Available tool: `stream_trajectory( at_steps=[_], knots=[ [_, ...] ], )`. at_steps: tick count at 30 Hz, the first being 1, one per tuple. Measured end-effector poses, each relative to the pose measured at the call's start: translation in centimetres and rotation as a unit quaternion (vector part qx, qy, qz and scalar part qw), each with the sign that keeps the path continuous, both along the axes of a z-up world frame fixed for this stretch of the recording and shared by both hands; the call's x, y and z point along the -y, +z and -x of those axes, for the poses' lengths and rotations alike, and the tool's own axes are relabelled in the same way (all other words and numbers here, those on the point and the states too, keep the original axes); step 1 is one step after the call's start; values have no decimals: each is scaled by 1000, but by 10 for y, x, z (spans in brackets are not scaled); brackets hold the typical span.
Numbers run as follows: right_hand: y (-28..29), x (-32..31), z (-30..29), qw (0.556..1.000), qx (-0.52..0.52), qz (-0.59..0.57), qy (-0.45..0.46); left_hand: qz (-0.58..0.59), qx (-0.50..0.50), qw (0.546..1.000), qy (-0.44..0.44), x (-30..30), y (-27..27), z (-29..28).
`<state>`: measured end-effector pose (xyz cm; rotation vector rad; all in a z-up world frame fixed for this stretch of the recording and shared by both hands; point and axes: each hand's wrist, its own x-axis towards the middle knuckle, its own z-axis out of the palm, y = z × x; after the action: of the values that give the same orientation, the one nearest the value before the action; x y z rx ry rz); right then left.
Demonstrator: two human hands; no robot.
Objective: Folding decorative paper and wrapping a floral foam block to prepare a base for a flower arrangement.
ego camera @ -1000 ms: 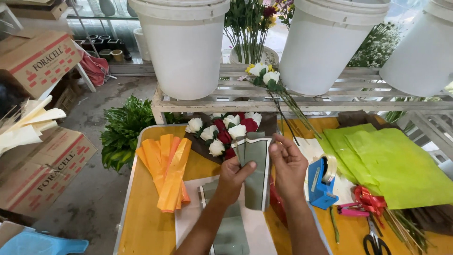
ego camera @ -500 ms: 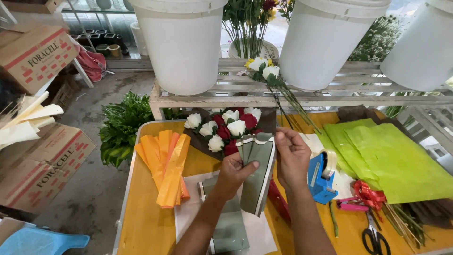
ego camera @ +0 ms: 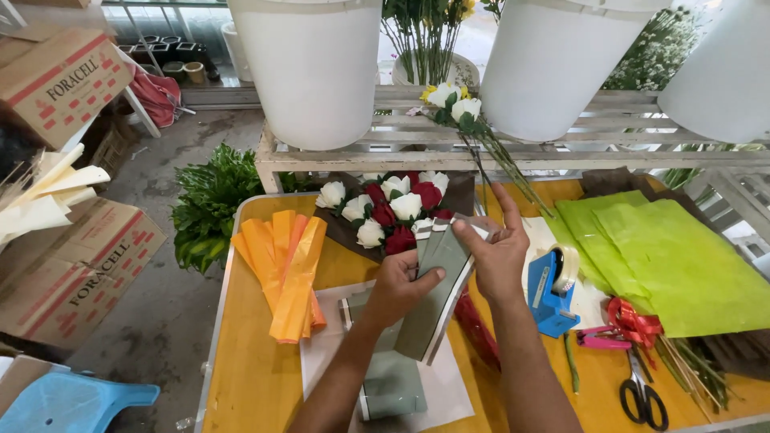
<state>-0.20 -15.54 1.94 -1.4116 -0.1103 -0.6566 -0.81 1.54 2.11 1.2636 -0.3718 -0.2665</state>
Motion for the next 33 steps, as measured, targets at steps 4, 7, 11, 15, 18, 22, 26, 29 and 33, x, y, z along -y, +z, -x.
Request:
stream_trajectory(
  at_steps=[4, 7, 11, 15, 18, 22, 26, 29, 33],
  knots=[
    [-32, 21, -23, 999, -14, -48, -20, -7, -1, 998, -56, -4, 4, 3],
    [-5, -1, 6, 997, -61, -37, -6, -10, -12, 999, -39, 2, -18, -6],
    [-21, -18, 39, 986, -159, -1, 49, 12, -14, 995, 93, 15, -112, -44],
    [-49, -20, 50, 979, -194, -6, 60, 66, -44, 991, 112, 13, -37, -15],
    [-29, -31, 65, 982, -186, 37, -20, 130, -59, 985, 95, 15, -25, -8],
    [-32, -31, 77, 918, 15, 336, -209, 315, -34, 940, -130, 8, -54, -22],
    [-14, -42, 89, 831, 195, 457, -250, 446, 77, 824, -340, 15, -98, -53],
    [-4, -43, 88, 826, 242, 443, -252, 425, 86, 828, -355, 8, -87, -46],
    [-6, -32, 88, 823, 219, 453, -262, 394, 118, 849, -330, -5, -63, -31]
  ],
)
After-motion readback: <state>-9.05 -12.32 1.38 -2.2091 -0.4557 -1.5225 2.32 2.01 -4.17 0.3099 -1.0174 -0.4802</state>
